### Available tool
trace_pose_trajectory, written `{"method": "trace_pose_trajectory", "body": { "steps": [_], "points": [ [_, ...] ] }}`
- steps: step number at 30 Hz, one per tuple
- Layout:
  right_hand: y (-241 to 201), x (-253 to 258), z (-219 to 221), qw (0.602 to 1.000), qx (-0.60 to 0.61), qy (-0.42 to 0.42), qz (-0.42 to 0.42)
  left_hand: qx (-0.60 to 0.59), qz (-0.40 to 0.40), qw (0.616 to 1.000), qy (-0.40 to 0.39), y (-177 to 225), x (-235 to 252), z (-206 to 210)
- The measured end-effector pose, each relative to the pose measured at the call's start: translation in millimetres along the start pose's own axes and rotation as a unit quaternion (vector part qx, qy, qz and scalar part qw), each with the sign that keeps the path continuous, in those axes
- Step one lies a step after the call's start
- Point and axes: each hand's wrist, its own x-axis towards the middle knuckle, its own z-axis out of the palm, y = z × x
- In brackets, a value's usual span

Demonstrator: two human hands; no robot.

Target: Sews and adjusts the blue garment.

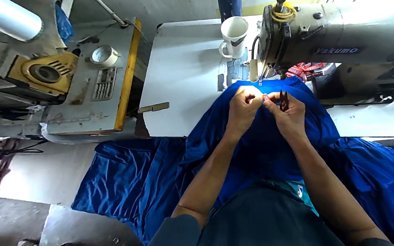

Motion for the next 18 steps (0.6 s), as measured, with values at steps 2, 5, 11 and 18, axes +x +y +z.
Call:
{"method": "trace_pose_trajectory", "body": {
  "steps": [2,5,11,18],
  "points": [
    [2,0,0,1.0,-0.001,0.018,0.009,0.001,-0.006,1.0,-0.002,0,-3,2],
    [5,1,-2,0.999,-0.032,0.022,0.004,0.073,0.005,0.997,-0.008,9,-18,-2],
    [9,2,-5,0.997,-0.077,0.011,-0.01,0.156,0.095,0.983,0.006,12,-16,-7],
    [10,2,-5,0.995,-0.098,-0.007,-0.011,0.18,0.108,0.977,-0.028,11,-13,-9]
  ]
}}
